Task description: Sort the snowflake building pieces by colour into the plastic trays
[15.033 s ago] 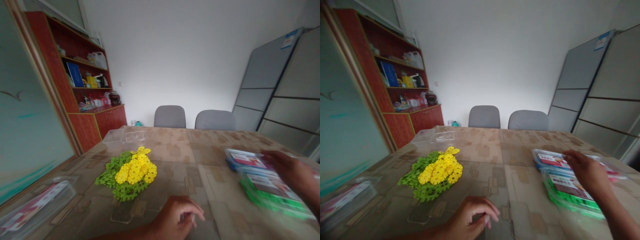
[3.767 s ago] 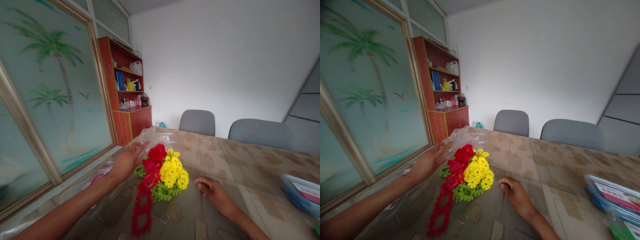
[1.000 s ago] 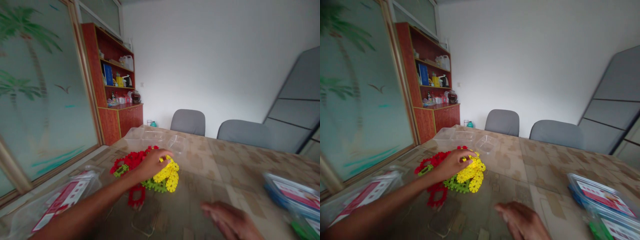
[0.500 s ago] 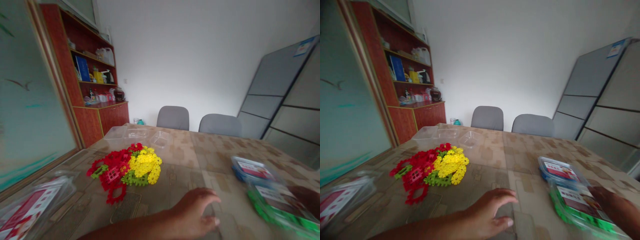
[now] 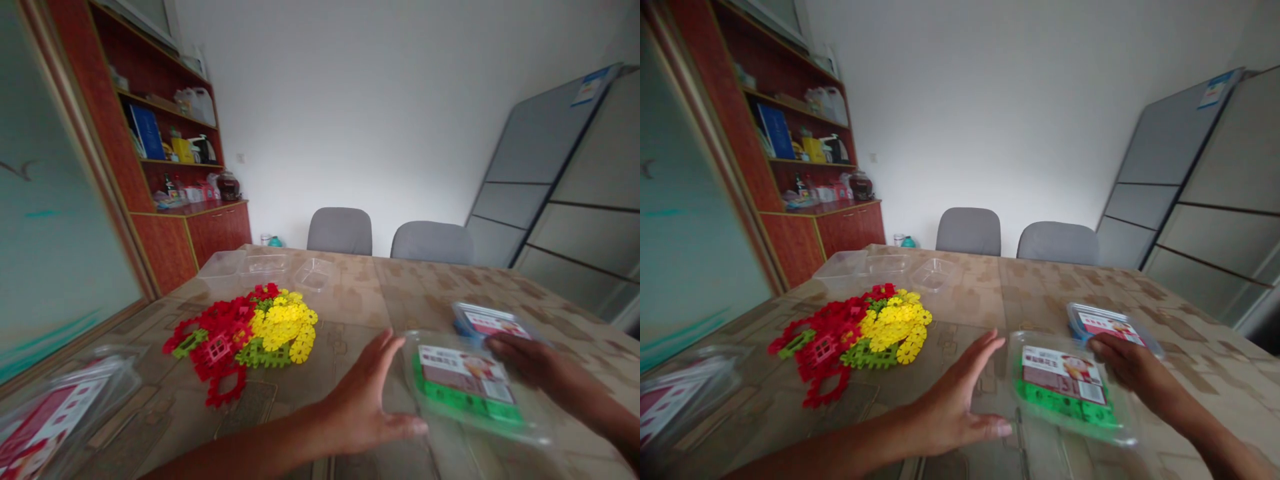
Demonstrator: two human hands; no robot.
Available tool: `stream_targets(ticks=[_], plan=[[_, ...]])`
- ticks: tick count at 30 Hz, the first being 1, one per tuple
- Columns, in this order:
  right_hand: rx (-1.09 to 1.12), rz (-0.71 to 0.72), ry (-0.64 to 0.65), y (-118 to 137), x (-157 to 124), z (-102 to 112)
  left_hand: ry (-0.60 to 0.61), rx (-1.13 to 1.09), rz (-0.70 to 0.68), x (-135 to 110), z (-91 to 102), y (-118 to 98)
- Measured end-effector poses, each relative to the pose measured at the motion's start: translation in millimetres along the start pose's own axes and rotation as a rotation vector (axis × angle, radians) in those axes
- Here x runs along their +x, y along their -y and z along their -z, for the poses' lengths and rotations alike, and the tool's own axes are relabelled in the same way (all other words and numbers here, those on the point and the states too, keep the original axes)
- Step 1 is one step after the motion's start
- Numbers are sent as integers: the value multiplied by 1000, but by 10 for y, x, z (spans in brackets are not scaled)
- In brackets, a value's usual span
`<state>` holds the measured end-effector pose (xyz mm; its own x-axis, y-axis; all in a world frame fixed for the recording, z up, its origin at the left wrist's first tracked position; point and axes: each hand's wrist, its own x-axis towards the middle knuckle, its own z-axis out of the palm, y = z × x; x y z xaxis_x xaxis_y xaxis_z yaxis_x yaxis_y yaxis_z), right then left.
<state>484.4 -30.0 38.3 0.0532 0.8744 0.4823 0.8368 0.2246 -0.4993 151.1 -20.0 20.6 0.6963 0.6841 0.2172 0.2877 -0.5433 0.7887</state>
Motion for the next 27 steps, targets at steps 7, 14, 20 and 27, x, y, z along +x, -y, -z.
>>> stream_targets(ticks=[7,14,20,27], plan=[[164,15,266,990,-47,-353,-38,77,71,-373,473,-97],[358,72,356,1623,-129,-785,-116,199,226,-910,792,-125],[457,73,555,1844,-127,-1304,-230,357,325,-1113,879,226],[139,366,527,1864,82,-1369,-224,391,328,-1108,894,396]])
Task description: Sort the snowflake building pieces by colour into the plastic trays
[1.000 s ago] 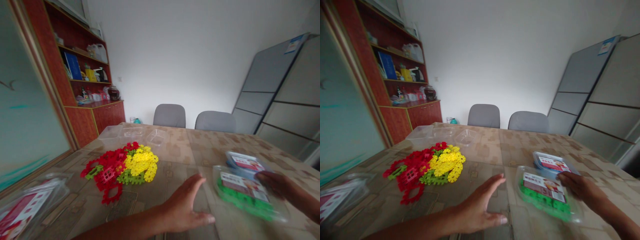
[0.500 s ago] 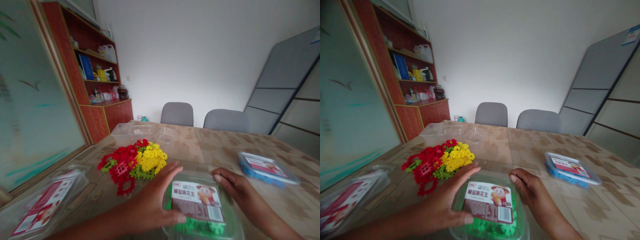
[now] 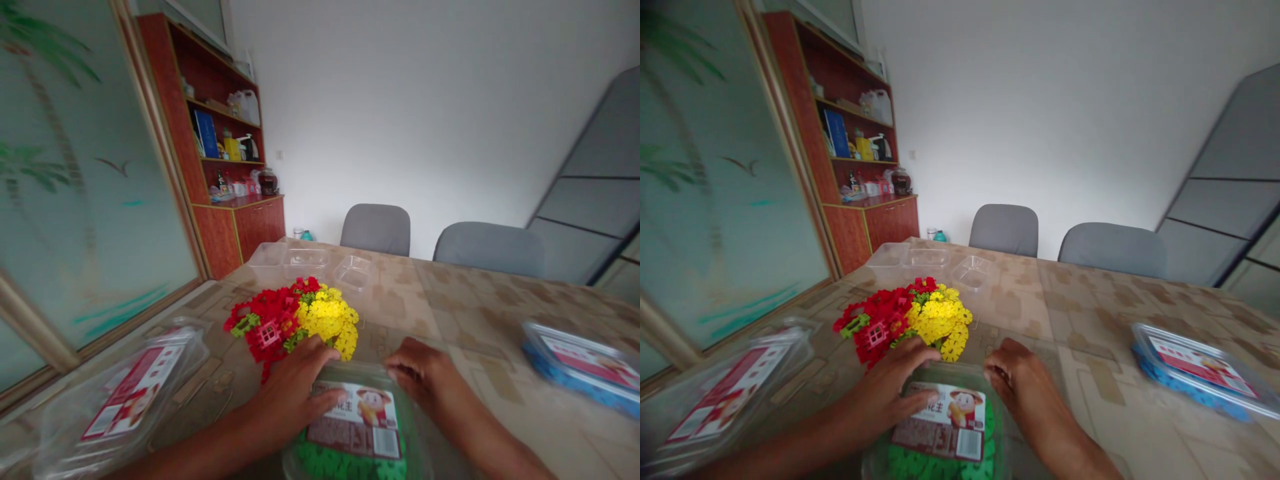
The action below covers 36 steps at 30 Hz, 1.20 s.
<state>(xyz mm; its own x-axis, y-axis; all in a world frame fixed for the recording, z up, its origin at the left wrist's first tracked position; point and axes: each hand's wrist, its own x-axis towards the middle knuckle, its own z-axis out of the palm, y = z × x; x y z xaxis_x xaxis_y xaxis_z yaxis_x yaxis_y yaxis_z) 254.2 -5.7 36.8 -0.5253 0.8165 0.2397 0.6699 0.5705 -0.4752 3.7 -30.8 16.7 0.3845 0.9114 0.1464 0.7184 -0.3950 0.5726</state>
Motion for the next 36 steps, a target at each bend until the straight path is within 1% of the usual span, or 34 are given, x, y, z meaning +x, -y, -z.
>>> stream_targets(ticks=[4,12,17,22,24,27,31,34,36], plan=[[-85,-14,11,59,6,50,-6,-8,5,1,-3,-34],[-112,-95,-32,178,-89,2,-8,-24,-26,27,-11,1],[32,-106,-33,83,-81,-67,-23,-58,-44,41,-36,35],[260,-192,86,3,-87,-52,-48,-77,-88,57,-69,5],[309,-205,93,-3,-102,-28,-57,-86,-88,67,-83,5],[334,-197,103,13,-125,0,-60,-109,-92,83,-93,13],[232,-243,139,107,-128,20,-45,-140,-106,93,-65,-18],[200,-242,83,187,-124,8,-58,-150,-117,95,-35,-61],[253,-211,52,212,-127,-15,-74,-147,-125,98,-28,-78]])
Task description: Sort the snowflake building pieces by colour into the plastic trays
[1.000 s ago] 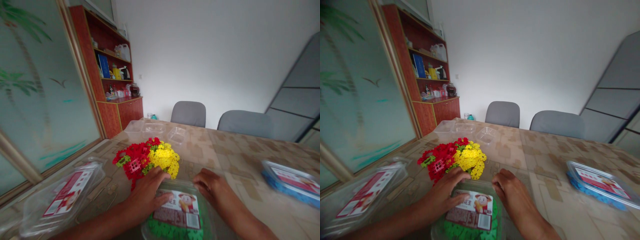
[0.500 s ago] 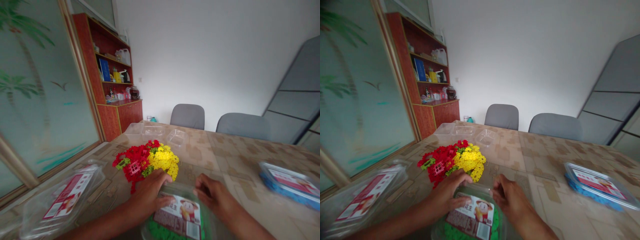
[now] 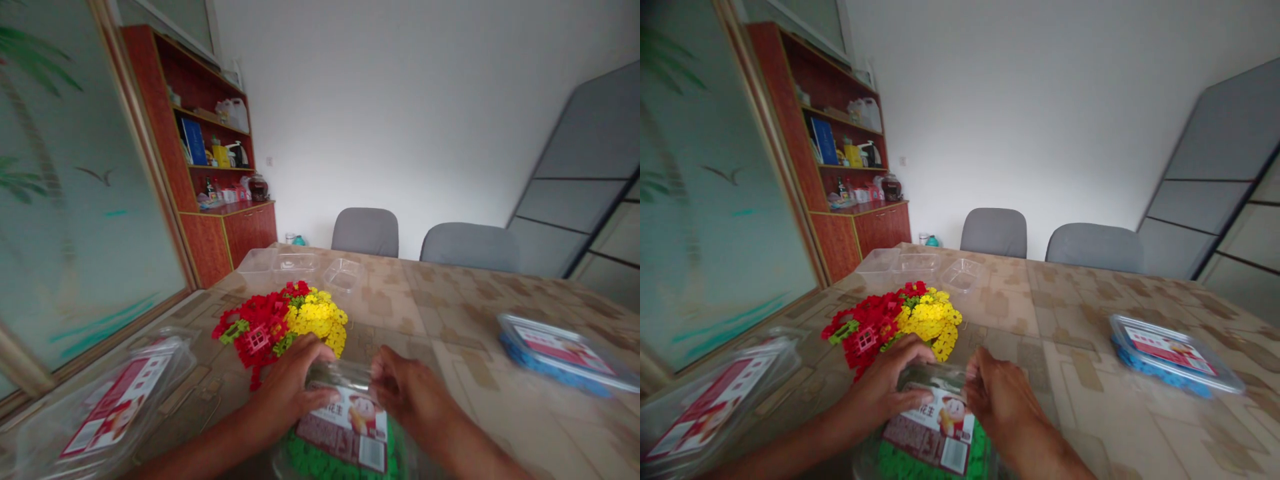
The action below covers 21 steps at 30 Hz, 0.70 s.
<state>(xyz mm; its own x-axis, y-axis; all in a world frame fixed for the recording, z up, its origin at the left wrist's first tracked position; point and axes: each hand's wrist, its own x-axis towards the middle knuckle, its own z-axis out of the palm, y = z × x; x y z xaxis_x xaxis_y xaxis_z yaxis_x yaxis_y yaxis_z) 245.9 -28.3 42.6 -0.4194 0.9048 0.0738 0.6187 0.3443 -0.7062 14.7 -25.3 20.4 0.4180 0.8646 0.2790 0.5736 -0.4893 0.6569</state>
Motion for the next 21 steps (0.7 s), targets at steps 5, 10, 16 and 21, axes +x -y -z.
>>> stream_targets(ticks=[5,10,16,21], plan=[[137,24,29,-39,17,-42,-42,-5,30,27,-29,18],[362,66,101,-98,78,-47,-46,3,59,76,-33,9],[537,79,169,-159,110,-32,35,87,35,122,12,28],[517,60,161,-109,90,27,159,60,80,118,88,-23]])
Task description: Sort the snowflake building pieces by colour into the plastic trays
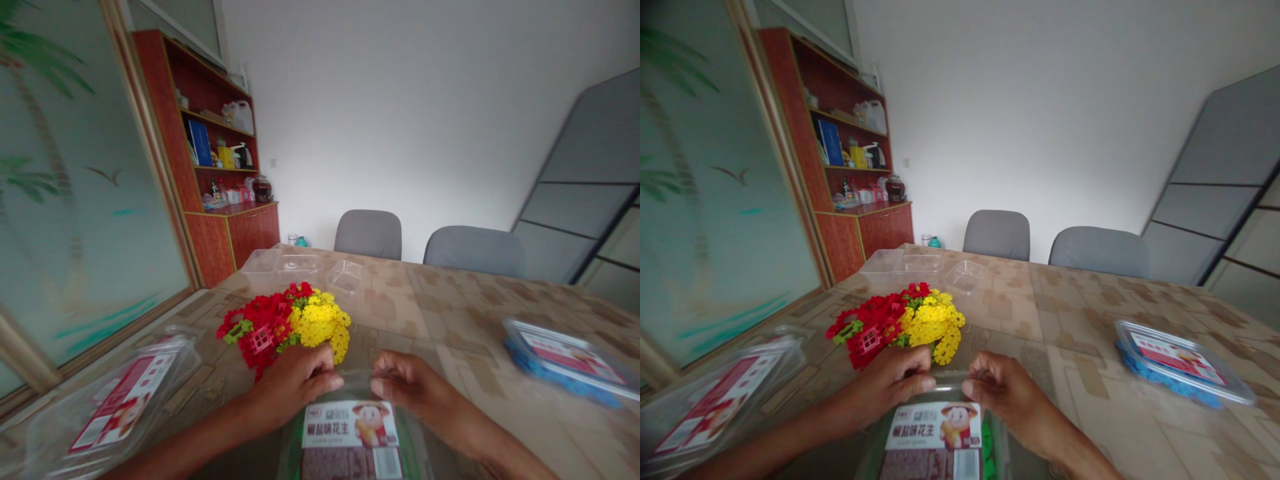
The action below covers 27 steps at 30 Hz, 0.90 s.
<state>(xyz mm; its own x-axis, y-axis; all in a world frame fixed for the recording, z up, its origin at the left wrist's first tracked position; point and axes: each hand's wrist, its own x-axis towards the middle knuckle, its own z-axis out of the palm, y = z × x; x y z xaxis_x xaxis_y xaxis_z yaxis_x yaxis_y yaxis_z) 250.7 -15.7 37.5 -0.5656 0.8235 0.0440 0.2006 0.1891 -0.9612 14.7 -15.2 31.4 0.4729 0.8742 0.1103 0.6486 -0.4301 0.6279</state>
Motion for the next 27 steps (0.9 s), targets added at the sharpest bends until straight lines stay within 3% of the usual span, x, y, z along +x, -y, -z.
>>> stream_targets(ticks=[6,10,13,18,23,27], plan=[[120,-83,-21,20,8,-24,-15,103,22,-37,10,-54],[151,-103,-29,59,-12,-33,-8,60,17,-38,-11,-65],[138,-91,-22,76,-31,-38,26,-76,25,-40,14,-85],[219,-80,2,42,-31,-65,225,-464,128,-74,181,-89],[269,-69,-2,-6,-28,-70,399,-798,91,-120,362,-11],[333,-97,-1,4,-47,-64,361,-905,116,-145,388,6]])
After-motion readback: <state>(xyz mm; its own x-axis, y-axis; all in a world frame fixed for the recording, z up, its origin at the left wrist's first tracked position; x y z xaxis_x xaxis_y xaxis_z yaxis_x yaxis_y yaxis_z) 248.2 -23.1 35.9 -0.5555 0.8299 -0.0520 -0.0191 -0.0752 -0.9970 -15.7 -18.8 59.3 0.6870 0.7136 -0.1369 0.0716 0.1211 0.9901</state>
